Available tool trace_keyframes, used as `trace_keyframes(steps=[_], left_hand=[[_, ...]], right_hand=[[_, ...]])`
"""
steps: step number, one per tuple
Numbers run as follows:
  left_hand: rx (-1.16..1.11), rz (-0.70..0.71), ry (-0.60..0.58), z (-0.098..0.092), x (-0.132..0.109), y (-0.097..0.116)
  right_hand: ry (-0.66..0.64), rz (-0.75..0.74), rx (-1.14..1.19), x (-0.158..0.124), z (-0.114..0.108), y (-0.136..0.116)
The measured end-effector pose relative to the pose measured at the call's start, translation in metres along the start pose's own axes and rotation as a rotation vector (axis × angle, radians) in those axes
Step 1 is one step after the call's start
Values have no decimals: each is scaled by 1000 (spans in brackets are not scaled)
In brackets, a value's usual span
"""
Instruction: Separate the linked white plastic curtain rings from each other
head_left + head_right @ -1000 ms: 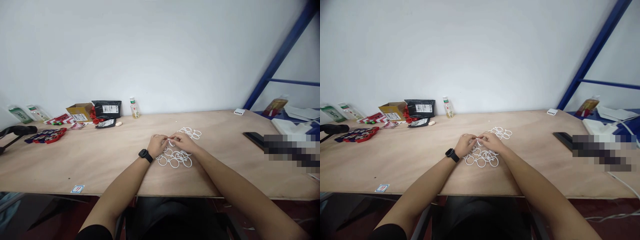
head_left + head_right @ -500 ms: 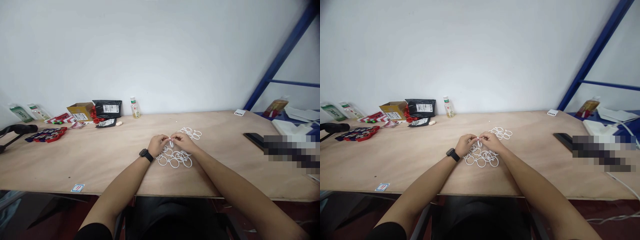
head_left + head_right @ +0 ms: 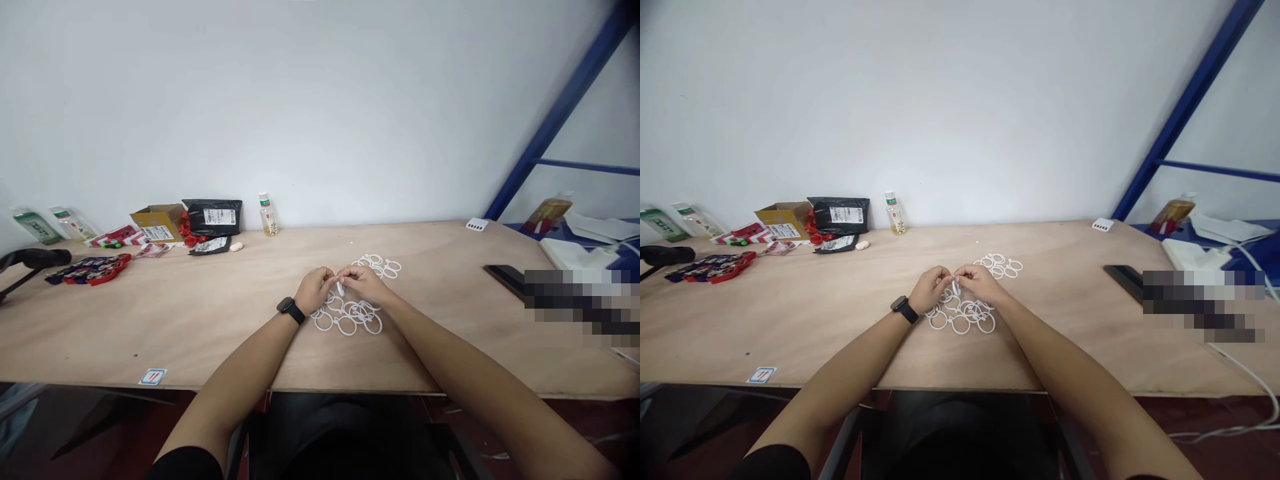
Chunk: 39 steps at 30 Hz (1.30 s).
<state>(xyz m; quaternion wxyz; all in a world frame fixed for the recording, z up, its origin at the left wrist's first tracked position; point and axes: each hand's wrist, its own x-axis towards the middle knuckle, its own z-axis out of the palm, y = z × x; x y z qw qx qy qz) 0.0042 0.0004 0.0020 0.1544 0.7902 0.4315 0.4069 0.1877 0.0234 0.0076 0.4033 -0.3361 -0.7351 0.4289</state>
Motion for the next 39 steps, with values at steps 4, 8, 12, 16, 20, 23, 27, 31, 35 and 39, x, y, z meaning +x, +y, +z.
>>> trace_keyframes(steps=[4, 8, 12, 16, 20, 23, 27, 31, 35, 39], left_hand=[[2, 4, -4, 1, 0, -1], [9, 26, 5, 1, 0, 1], [12, 26, 49, 2, 2, 5], [39, 12, 67, 2, 3, 2], [117, 25, -6, -1, 5, -6], [203, -13, -51, -8, 6, -9], [306, -91, -196, -17, 5, -10], [371, -123, -322, -19, 4, -10], [375, -138, -316, -15, 5, -10], [328, -133, -210, -15, 6, -10]], right_hand=[[-8, 21, 27, 1, 2, 1], [2, 13, 36, 2, 3, 2], [37, 20, 71, 1, 2, 0], [24, 21, 58, 2, 3, 1], [27, 11, -90, 4, -1, 10], [132, 6, -305, 7, -15, 22], [291, 15, -637, 10, -43, 36], [386, 29, -714, 10, -53, 36], [207, -59, -630, 5, -35, 22], [26, -106, -545, -1, -10, 6]])
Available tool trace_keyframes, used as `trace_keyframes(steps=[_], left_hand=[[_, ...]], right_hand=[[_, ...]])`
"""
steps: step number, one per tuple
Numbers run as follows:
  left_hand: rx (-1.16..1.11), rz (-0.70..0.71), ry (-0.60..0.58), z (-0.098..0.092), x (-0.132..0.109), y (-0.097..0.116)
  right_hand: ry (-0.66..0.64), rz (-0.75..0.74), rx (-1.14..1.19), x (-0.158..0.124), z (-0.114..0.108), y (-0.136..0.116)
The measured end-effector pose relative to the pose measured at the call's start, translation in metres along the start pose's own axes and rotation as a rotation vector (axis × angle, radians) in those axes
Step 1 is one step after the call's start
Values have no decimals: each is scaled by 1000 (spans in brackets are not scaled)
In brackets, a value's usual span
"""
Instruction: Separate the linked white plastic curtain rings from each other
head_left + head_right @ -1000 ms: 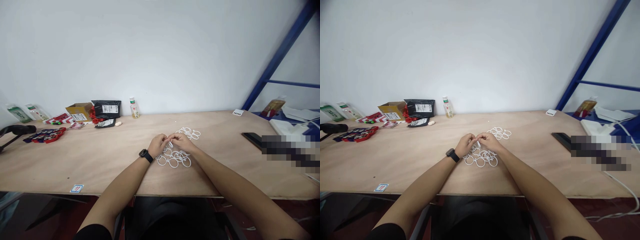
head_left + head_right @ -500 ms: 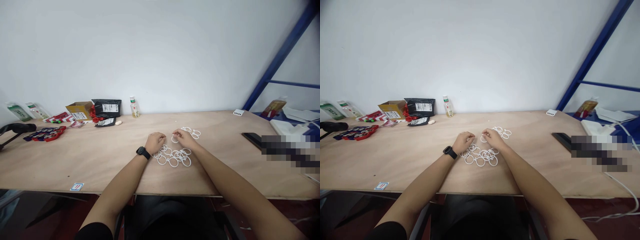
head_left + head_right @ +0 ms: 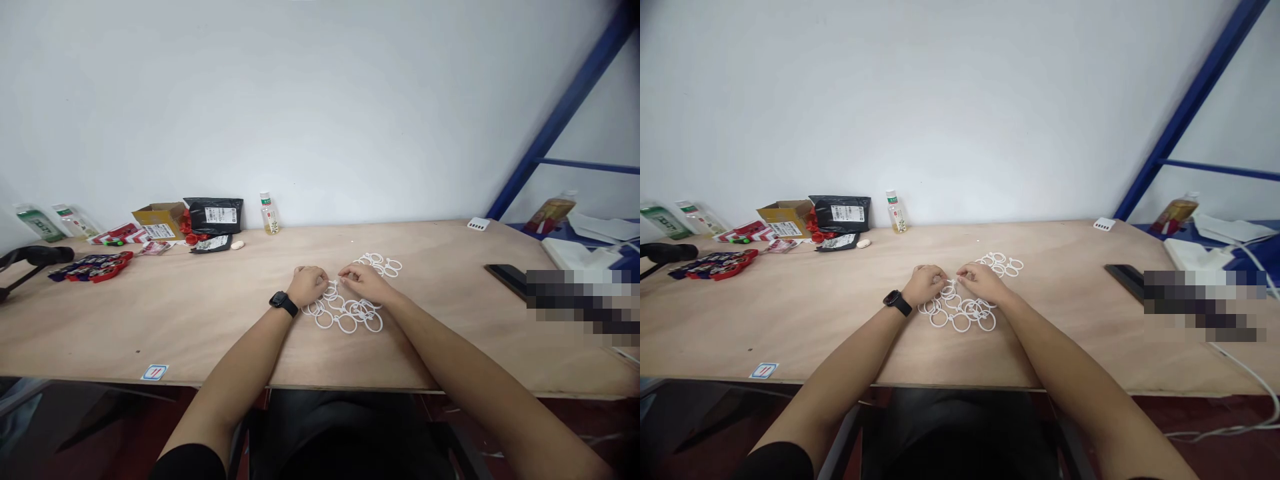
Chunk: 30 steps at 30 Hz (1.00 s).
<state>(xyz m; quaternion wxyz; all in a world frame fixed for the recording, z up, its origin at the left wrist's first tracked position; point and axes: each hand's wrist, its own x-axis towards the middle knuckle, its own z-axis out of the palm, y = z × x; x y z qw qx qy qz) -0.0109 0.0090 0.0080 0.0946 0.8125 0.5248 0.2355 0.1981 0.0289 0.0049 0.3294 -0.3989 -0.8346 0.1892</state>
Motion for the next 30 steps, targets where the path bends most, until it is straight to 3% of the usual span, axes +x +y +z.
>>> trace_keyframes(steps=[5, 15, 25, 30], left_hand=[[-98, 25, 163, 3, 0, -1], [-173, 157, 244, 3, -3, 8], [-264, 172, 236, 5, -4, 12], [-486, 88, 179, 11, -5, 12]], right_hand=[[-30, 57, 145, -2, 7, -12], [100, 104, 335, 0, 10, -4], [100, 182, 551, 2, 13, -7], [99, 241, 650, 4, 16, -6]])
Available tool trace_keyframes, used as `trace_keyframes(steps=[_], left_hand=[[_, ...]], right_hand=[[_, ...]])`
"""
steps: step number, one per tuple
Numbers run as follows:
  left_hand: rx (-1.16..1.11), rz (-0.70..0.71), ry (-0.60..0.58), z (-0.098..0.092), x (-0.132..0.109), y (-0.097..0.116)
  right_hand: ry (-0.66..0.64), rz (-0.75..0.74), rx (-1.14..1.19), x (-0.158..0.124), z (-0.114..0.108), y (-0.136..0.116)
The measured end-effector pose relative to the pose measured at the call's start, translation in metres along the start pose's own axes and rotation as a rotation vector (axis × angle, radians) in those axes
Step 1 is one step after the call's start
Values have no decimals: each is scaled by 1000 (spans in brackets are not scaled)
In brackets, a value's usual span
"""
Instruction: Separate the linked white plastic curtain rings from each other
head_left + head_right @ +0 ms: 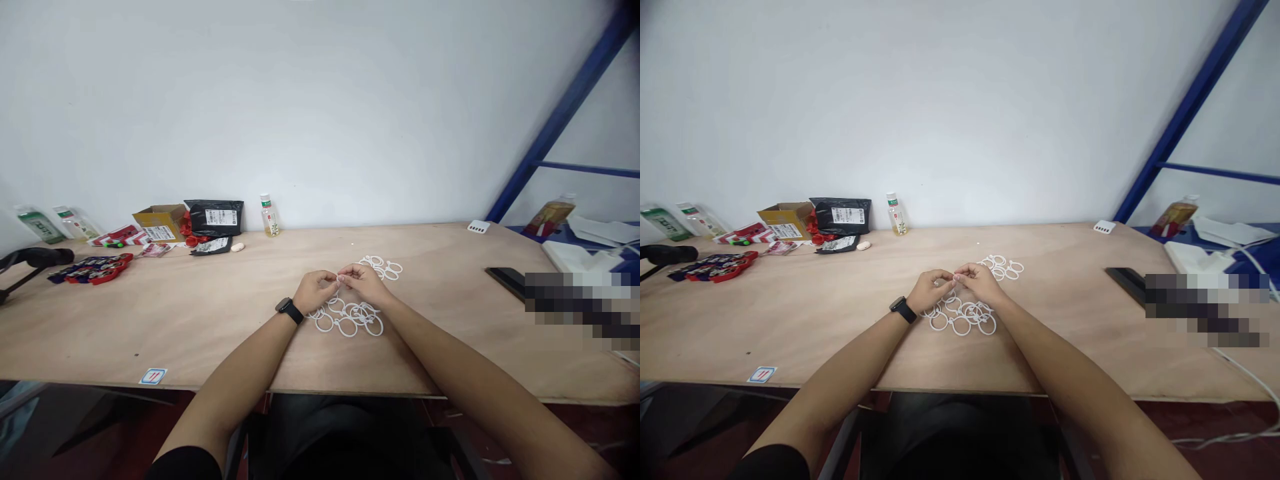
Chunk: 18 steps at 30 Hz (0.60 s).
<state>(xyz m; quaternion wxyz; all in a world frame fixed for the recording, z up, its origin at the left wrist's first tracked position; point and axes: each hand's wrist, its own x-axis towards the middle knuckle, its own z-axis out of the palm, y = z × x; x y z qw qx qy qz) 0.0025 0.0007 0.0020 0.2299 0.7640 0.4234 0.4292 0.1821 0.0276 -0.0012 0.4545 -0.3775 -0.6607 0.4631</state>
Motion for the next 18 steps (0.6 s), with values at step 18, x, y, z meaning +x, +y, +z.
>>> trace_keyframes(steps=[18], left_hand=[[142, 39, 66, 0, 5, -2]], right_hand=[[-3, 5, 9, 1, 8, -2]])
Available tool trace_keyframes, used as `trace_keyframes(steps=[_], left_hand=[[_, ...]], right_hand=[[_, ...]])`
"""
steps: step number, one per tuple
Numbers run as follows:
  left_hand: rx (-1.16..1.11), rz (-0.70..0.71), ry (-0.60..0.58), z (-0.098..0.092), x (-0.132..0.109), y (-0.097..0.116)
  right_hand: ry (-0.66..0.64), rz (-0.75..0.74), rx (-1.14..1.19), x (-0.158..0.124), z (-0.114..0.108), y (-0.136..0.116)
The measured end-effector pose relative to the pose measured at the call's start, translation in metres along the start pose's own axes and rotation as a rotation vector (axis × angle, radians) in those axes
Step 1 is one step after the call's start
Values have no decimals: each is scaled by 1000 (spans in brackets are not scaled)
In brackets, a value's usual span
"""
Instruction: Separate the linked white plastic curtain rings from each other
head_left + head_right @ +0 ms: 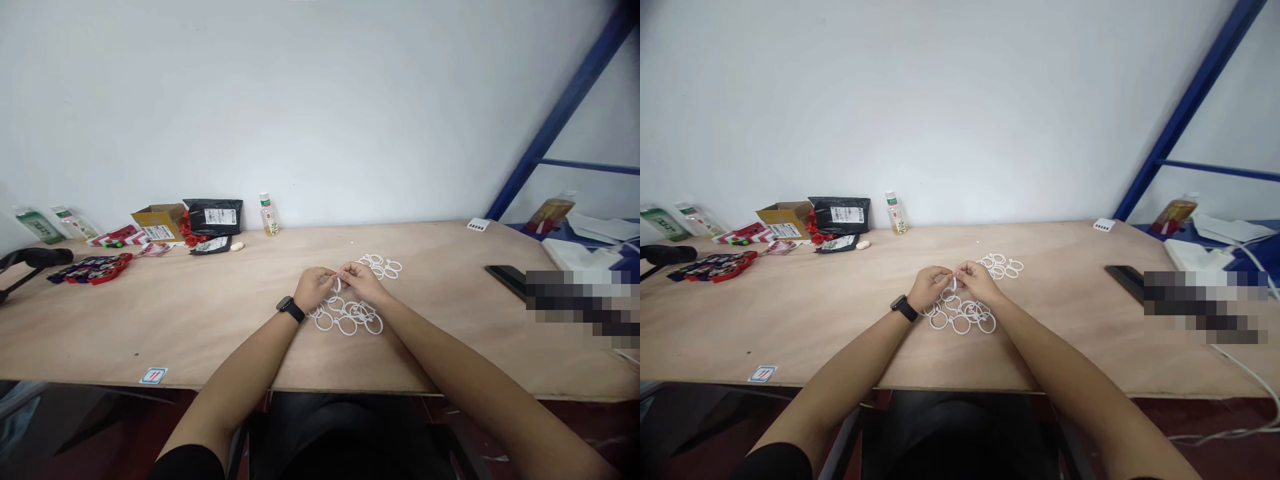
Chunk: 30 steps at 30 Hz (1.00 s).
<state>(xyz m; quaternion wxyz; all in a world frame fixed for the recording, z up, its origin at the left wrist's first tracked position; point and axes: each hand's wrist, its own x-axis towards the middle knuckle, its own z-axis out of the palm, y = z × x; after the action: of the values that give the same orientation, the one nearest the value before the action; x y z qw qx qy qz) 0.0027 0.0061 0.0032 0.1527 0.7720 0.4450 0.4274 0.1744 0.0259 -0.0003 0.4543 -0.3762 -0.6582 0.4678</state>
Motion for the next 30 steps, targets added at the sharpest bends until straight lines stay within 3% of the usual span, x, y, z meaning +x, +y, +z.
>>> trace_keyframes(steps=[4, 6, 11, 15, 22, 30], left_hand=[[165, -8, -13, -10, 4, -12], [234, -42, -89, -14, 4, -18], [337, -65, -286, -14, 0, -18], [356, -26, -336, -10, -2, -10], [281, 2, -232, -7, -2, -8], [132, 89, -65, -5, 0, -7]], right_hand=[[137, -179, -429, 1, -19, -1], [199, -271, -667, 2, -35, -1], [272, -257, -889, 5, -56, 2], [196, -268, -823, 3, -43, 0], [-138, -298, -684, -8, -12, -9], [-64, -146, -460, -6, -10, -2]])
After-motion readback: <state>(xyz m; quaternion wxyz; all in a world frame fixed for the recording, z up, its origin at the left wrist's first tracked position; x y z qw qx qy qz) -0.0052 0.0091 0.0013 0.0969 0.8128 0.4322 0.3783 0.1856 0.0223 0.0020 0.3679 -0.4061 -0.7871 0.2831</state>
